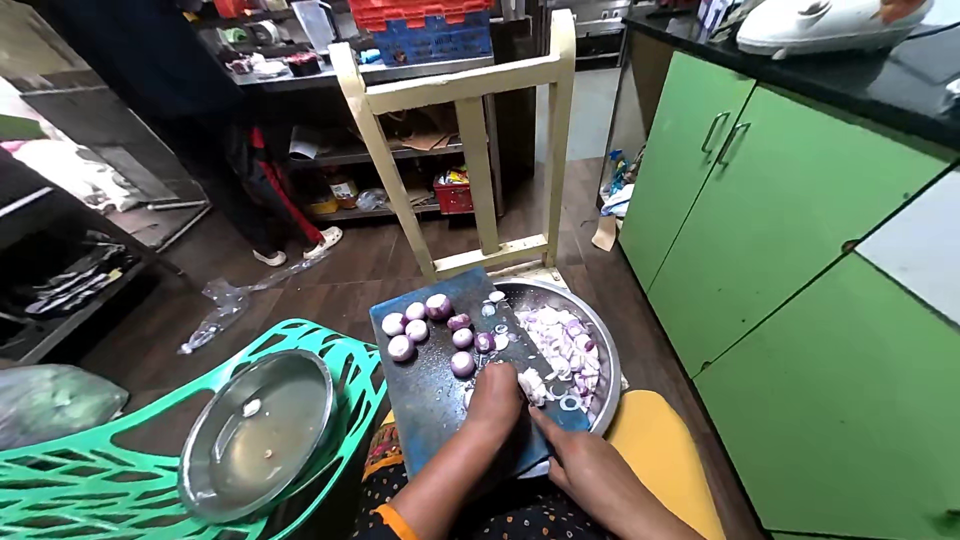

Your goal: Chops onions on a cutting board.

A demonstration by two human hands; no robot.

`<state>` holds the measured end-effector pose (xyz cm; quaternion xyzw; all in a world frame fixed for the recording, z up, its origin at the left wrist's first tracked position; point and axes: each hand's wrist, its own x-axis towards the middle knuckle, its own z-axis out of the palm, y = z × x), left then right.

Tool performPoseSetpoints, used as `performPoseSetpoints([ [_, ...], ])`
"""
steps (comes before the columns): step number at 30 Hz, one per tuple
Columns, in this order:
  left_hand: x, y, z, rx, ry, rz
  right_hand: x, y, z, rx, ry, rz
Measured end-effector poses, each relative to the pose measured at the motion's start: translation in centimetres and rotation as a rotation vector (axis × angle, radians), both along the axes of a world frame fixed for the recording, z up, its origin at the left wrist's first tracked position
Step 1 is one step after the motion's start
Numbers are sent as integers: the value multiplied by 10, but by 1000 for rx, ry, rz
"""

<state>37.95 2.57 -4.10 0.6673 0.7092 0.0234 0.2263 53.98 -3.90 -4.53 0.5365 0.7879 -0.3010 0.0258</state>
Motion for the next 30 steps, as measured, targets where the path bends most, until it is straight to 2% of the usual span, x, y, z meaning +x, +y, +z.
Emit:
performPoseSetpoints([
  [3, -5, -1, -3, 25, -13, -6, -9, 11, -7, -12, -26, 17],
  [8, -10, 0, -12, 55, -66, 30, 10, -17, -2, -64, -47, 11],
  [11, -15, -1, -13, 77, -92, 52, 18, -26, 2, -25, 2, -12],
  [14, -11, -1, -8, 37, -67, 43, 9, -17, 3, 39, 46, 3],
  [21, -11, -4, -8, 61, -56, 66, -14, 10, -13, -54, 81, 1],
  [26, -12, -1, -11, 70, -60, 73, 13, -21, -4, -103, 42, 6],
  [30, -21, 13, -10, 84, -120, 16, 31, -34, -1, -49, 97, 5],
])
